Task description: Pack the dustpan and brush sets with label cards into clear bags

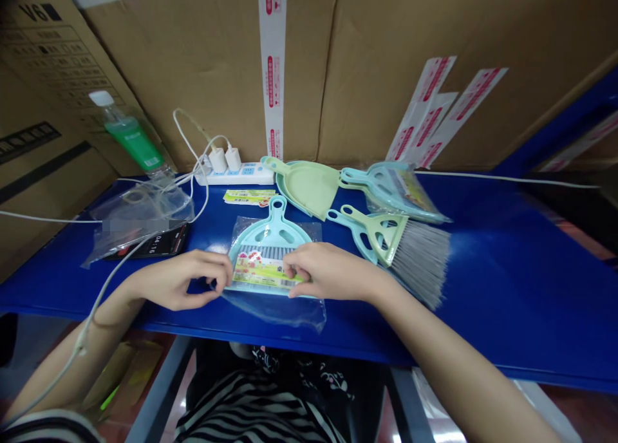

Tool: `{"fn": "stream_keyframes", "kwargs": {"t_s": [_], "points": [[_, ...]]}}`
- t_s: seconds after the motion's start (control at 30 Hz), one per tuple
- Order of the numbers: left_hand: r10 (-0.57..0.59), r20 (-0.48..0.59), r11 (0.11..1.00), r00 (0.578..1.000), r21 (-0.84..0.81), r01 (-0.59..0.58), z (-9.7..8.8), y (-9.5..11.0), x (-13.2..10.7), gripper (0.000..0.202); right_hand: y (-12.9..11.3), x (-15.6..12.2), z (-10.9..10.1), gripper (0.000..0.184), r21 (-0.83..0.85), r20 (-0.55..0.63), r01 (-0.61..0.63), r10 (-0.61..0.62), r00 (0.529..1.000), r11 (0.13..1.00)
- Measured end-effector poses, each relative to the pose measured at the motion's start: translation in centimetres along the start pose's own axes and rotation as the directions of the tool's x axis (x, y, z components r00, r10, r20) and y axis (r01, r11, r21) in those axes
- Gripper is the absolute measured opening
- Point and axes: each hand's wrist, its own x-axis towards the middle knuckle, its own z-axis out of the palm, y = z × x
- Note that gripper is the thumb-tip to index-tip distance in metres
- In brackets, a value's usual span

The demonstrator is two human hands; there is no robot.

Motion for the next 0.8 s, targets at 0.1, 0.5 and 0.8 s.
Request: {"fn": "stream_keyframes", "kwargs": {"t_s": [0.1,0.5,0.8], "points": [[-0.041,-0.014,0.999,0.999,0.017,0.041,0.0,-0.1,0.2,0.012,-0.1,0.2,0.1,0.013,0.047,0.022,0.025,-0.026,0.999,0.999],[-0.003,-0.067,0.99,0.998,0.138,0.012,0.9,-1.2,0.1,0.026,-0.5,0.3,0.3,0.012,0.103,0.053,0.074,-0.08,0.995,0.992],[0.0,-0.054,0.997,0.999,0.074,0.004,0.9,-0.8,0.6,0.01,-0.5,0.4,0.5,0.013,0.149,0.042,0.097,-0.105,0.994,0.984]]}}
